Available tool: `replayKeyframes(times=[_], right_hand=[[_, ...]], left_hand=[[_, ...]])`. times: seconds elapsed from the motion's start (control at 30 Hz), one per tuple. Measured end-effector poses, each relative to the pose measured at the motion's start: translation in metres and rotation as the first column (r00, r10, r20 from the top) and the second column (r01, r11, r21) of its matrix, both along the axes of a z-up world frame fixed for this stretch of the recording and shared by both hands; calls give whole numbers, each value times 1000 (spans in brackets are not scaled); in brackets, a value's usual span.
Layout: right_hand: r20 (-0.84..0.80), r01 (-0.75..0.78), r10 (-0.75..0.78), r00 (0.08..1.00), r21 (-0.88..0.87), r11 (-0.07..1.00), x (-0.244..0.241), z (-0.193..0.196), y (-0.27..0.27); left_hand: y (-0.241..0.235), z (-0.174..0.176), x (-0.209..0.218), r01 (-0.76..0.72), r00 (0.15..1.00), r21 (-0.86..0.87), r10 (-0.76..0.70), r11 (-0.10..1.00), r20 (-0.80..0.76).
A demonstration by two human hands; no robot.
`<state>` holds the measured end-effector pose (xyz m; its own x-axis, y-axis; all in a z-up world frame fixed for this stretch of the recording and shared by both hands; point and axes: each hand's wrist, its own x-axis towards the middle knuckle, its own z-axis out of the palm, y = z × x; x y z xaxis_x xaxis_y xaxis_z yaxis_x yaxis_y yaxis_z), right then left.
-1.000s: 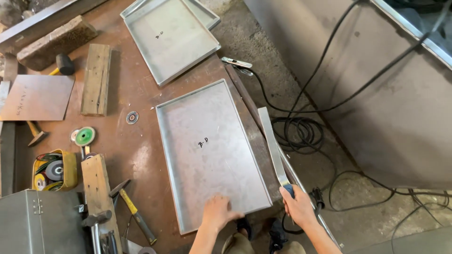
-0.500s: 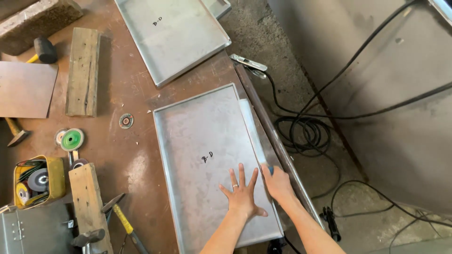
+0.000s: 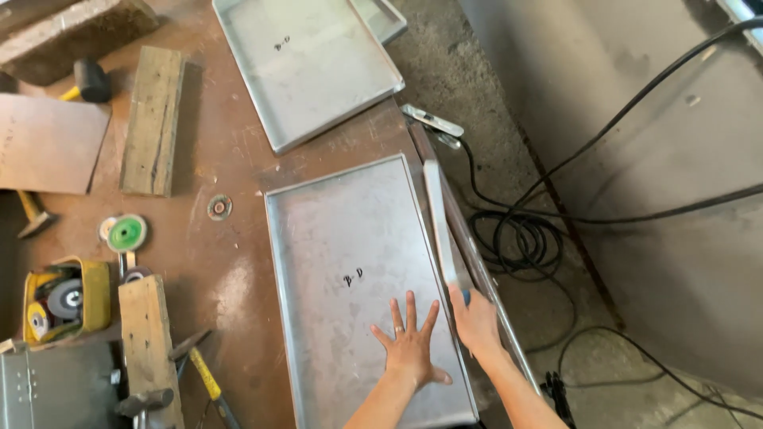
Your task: Assembling and checking the fit of metal panels for a cabinet structure.
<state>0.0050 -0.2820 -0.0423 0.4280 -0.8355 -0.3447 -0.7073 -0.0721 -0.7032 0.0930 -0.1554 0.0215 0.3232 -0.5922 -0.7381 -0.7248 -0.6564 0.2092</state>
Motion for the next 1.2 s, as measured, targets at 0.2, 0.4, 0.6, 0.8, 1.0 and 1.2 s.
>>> replayKeyframes(times=[0.2,0.4,0.6,0.8,1.0,1.2], right_hand=[[20,31,-32,999,54,998,3,4,0],[-11,51,-51,999,58,997,-26,29,17],[-28,87,-84,996,132,987,-73,27,54],[-52,147,-142,988,99,984,-151,41,108],[-142,148,-136,981,78,986,-231,-19,137],[-243,71,-51,969,76,995,-274,-73,133]], left_hand=[[4,6,-4,4,1000,-6,-4,1000,9],[2,15,-4,1,1000,17,-1,1000,-5],[4,23,-3,-44,999,-42,43,998,-2],[8,26,-9,-51,998,-83,54,995,34],[92,1,-46,-38,991,-385,85,922,106],[182,-41,-72,-3,977,-328,74,945,202]])
